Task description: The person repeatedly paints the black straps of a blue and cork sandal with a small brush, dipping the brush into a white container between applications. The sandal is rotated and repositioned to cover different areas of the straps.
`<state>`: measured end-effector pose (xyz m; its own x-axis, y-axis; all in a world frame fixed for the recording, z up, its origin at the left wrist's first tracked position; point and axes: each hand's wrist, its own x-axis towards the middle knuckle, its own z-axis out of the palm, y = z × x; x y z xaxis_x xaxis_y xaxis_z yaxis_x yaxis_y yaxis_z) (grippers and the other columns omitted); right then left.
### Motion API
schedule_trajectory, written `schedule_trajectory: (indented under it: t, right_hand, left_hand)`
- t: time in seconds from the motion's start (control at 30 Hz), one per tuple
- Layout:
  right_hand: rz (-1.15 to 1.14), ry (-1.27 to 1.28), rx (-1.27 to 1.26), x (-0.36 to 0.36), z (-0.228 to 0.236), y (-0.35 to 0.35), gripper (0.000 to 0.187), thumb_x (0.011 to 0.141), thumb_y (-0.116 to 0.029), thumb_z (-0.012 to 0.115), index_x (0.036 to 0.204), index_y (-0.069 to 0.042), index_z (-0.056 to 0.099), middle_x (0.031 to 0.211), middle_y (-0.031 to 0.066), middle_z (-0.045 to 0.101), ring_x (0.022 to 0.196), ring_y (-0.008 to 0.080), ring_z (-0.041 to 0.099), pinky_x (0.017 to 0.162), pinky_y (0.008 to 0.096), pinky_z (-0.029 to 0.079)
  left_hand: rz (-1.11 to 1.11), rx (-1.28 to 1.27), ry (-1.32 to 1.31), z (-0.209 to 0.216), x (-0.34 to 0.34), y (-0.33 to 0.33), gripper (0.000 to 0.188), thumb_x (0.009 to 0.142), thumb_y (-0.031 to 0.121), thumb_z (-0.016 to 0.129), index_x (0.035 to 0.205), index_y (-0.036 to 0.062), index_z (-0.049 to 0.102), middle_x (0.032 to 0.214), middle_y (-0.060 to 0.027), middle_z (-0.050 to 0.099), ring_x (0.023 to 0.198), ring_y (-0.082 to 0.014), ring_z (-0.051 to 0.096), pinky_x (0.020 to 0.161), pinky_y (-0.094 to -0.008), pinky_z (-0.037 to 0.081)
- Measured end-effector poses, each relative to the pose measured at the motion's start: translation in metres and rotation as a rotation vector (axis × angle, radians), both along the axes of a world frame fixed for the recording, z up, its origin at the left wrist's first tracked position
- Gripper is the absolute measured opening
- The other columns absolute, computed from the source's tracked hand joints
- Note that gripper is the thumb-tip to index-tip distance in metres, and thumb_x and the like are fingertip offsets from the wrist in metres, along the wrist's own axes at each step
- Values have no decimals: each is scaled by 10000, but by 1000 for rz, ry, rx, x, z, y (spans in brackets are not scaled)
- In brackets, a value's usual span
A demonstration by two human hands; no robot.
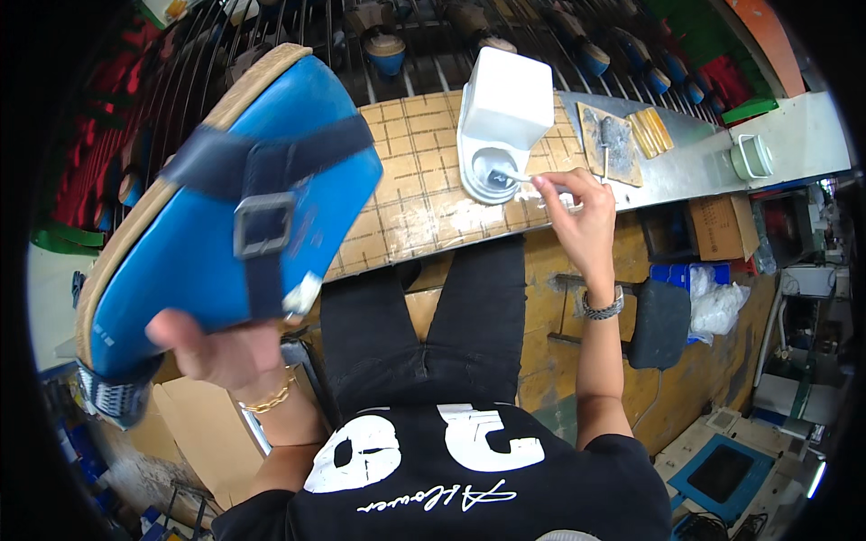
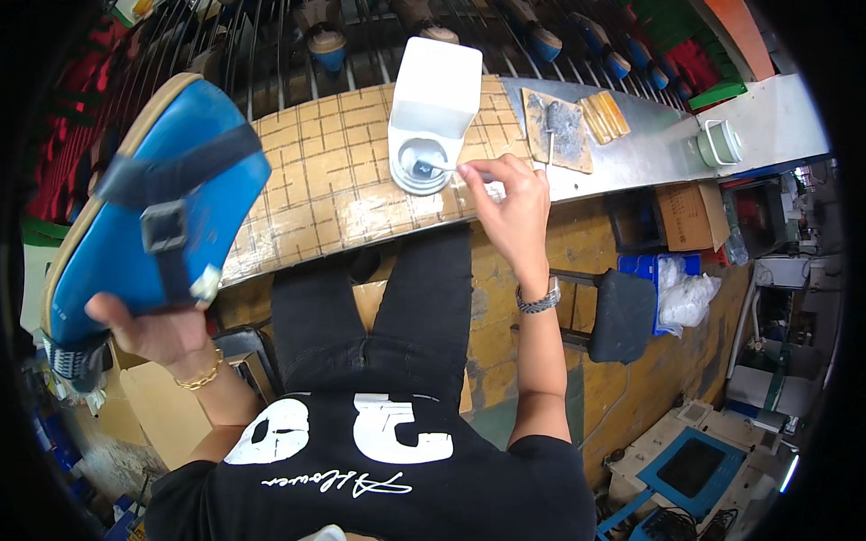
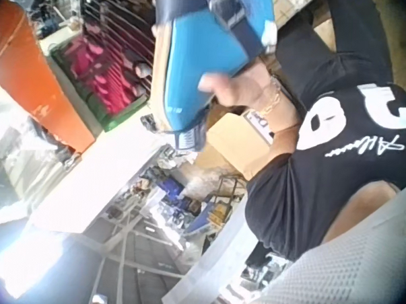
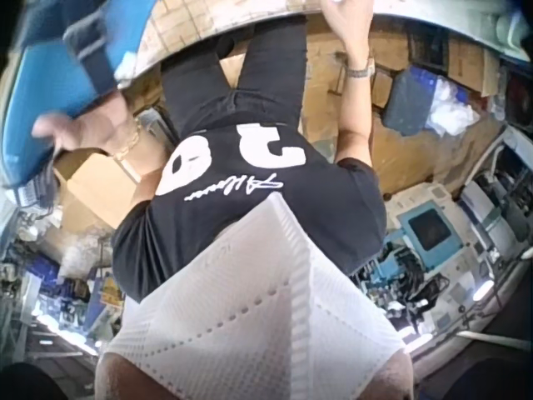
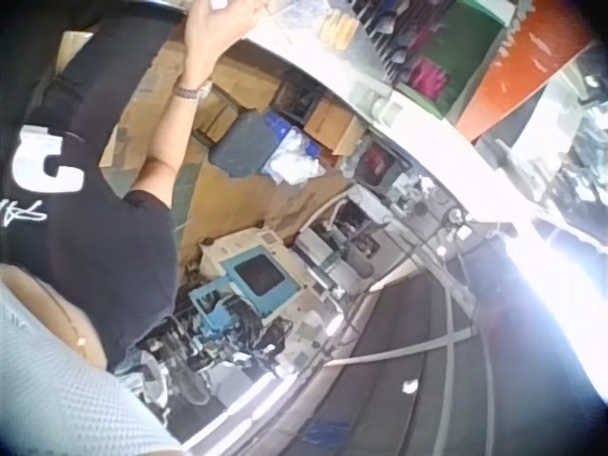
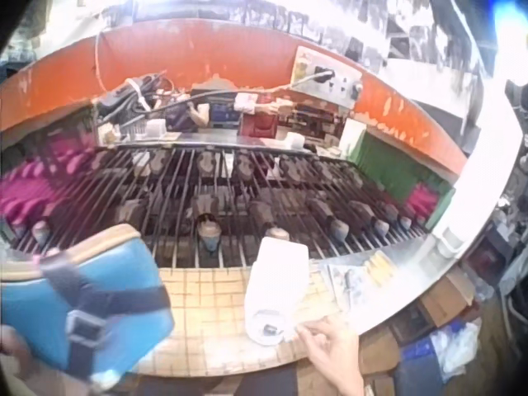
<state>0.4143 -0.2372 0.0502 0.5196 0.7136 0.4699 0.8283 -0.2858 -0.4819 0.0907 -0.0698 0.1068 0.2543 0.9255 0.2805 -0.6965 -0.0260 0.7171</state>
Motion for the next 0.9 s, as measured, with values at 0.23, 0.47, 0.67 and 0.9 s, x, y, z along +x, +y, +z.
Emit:
schedule_trajectory:
  t: [0.23,0.47,0.67,0.9]
  right_hand:
    - [21,769,-61,23,-23,-2,309,953,-296,730,981,8,779,650,-65,567,587,9,411,519,206,311]
    - [217,-184,341,1,71,12,223,756,-33,844,974,-69,810,924,54,683,839,161,633,727,280,493]
    - [336,11,420,-72,98,17,220,732,8,840,938,-59,807,823,39,648,760,136,592,671,250,442]
    - [372,28,432,-75,99,33,166,753,-14,826,912,-58,804,746,27,605,707,125,547,644,252,404]
  left_hand:
    - [367,486,1084,-22,36,-36,866,870,312,778,1544,19,320,1486,-244,439,1354,-312,484,1077,-417,475]
    - [45,206,502,-92,64,-51,803,934,187,696,1572,21,238,1351,-242,586,1079,-277,698,885,-345,621]
    - [54,449,580,-86,80,-44,772,934,167,673,1555,10,241,1341,-255,581,1064,-291,700,868,-350,626]
    - [127,347,539,-85,68,-42,771,921,168,687,1544,5,262,1335,-255,587,1066,-293,699,867,-349,624]
